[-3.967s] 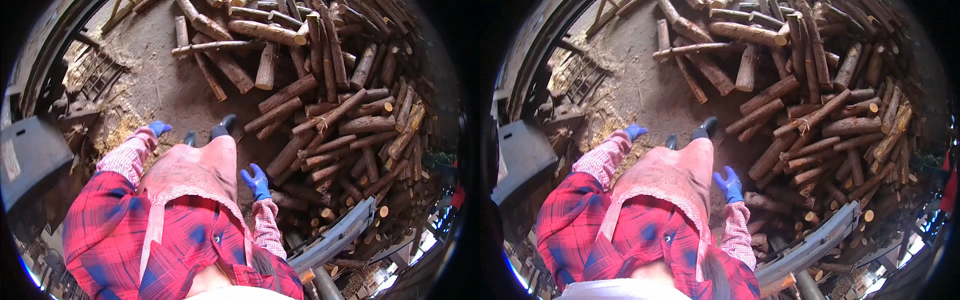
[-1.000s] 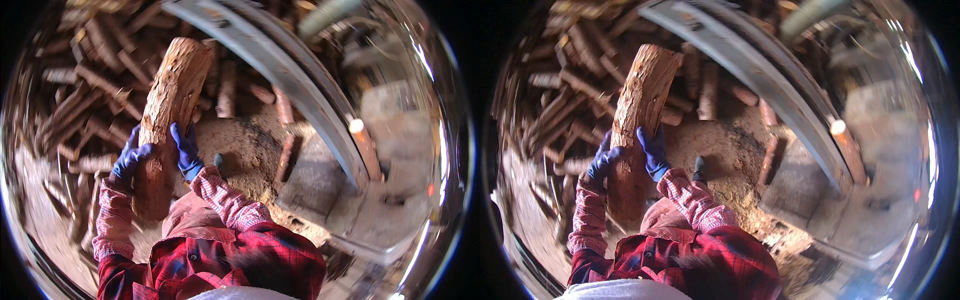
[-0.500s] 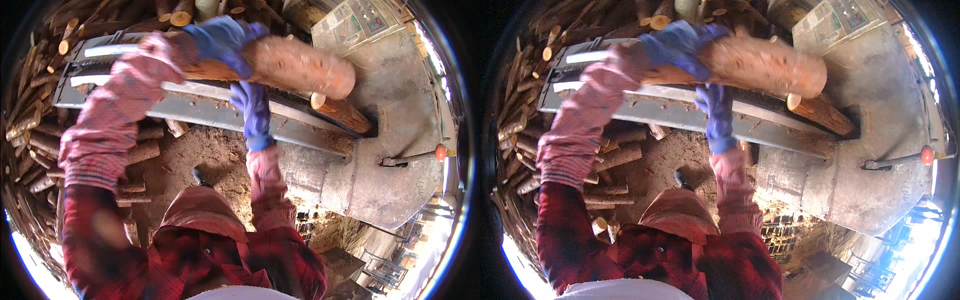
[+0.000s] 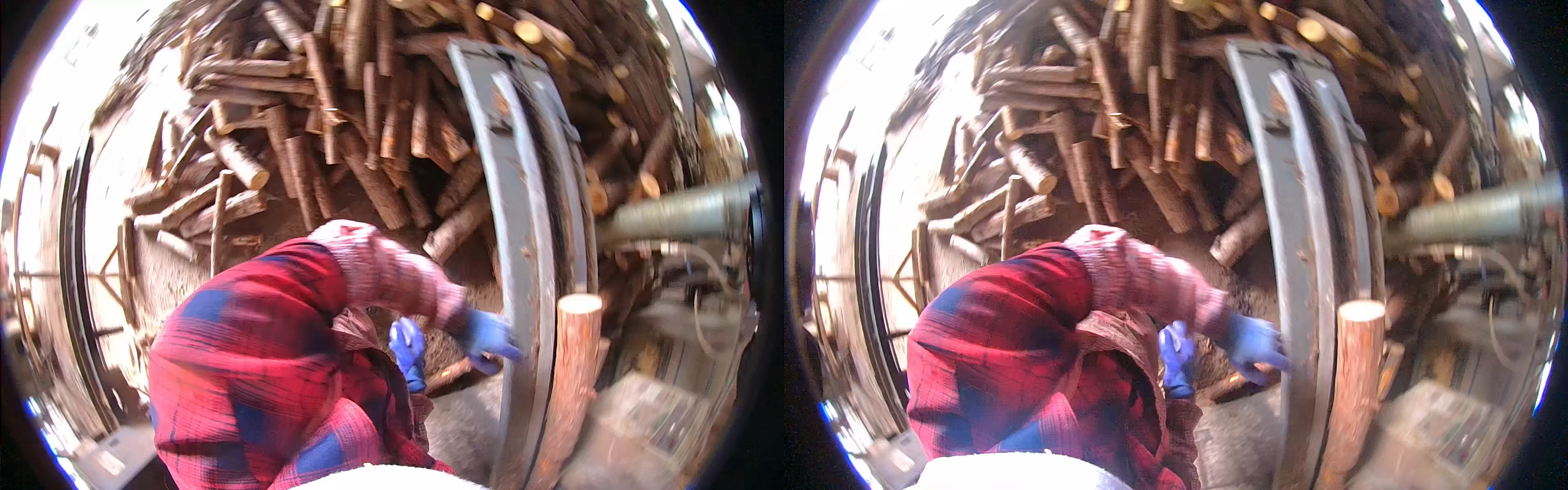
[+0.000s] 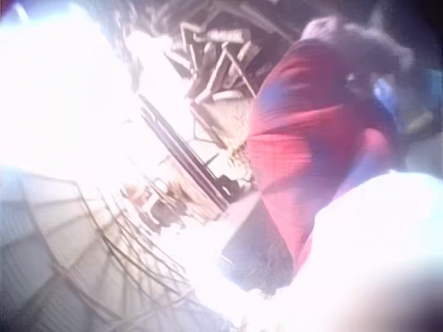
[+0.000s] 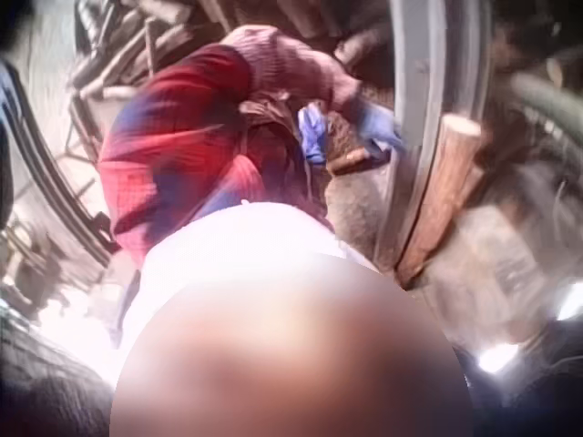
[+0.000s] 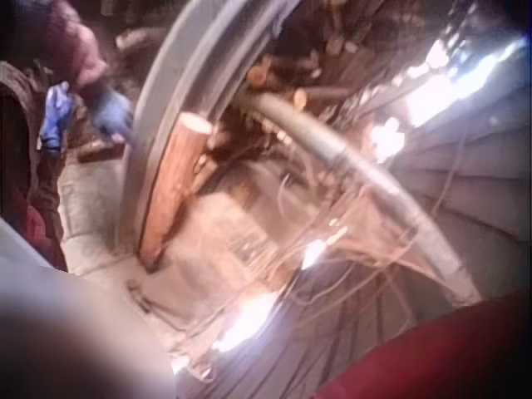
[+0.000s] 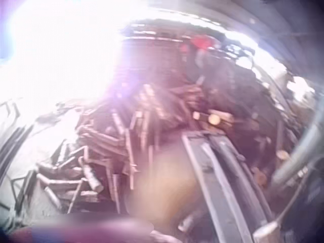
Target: The person repeatedly picks up logs from a large pile and places them onto a mechanical log splitter. They use both hands to position the wood against the machine's blade, then release it as the machine pushes the log through. The person continues this cycle, handling logs one at a time and moving them from the source pile to the splitter.
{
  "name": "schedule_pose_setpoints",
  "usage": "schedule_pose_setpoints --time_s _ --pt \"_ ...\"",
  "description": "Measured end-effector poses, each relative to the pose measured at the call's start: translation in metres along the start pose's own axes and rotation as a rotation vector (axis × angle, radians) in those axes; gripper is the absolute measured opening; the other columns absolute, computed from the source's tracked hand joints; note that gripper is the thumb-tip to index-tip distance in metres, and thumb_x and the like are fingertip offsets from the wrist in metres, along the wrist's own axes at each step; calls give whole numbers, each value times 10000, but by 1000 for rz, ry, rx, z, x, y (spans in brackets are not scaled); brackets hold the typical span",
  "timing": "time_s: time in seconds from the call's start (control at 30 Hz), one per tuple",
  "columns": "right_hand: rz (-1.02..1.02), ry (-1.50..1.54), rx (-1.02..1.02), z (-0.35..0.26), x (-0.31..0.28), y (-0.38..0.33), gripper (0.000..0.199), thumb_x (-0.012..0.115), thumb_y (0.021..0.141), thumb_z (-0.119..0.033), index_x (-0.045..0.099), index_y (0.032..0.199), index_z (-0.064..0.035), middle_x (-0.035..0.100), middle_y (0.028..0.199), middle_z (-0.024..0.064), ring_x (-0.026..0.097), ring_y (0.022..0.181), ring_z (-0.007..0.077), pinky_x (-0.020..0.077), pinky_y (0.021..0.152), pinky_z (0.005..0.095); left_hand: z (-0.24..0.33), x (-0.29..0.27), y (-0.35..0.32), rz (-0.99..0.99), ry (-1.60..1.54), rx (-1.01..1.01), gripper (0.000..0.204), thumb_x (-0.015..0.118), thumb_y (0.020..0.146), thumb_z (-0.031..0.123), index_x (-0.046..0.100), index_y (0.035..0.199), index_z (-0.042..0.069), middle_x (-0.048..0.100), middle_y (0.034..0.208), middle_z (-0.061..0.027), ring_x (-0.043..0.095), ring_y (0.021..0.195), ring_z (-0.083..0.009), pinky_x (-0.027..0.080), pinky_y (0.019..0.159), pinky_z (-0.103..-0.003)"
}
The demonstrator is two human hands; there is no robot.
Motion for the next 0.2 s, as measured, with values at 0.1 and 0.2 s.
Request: schedule_pose_setpoints --time_s 0.1,0.2 --pt "-305 -271 -89 19 -16 27 534 716 854 -279 524 1237 39 611 1155 145 603 1026 209 487 895 319 -94 19 -181 -244 -228 -1200 540 657 791 404 561 1232 108 657 1072 -162 625 989 -346 510 811 -431" --pt "-689 -225 -128 57 51 66 531 732 831 -291 544 1242 -14 625 1108 165 619 993 210 494 880 312 -118 93 -424 -59 -209 -1252 429 679 772 423 679 1053 99 684 955 -143 651 875 -334 522 761 -422"
Point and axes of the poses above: each hand's wrist, its own y-axis towards the middle knuckle, its own x-axis out of the palm, z = x × y, the point moved 9 cm from there along y, towards the middle knuckle
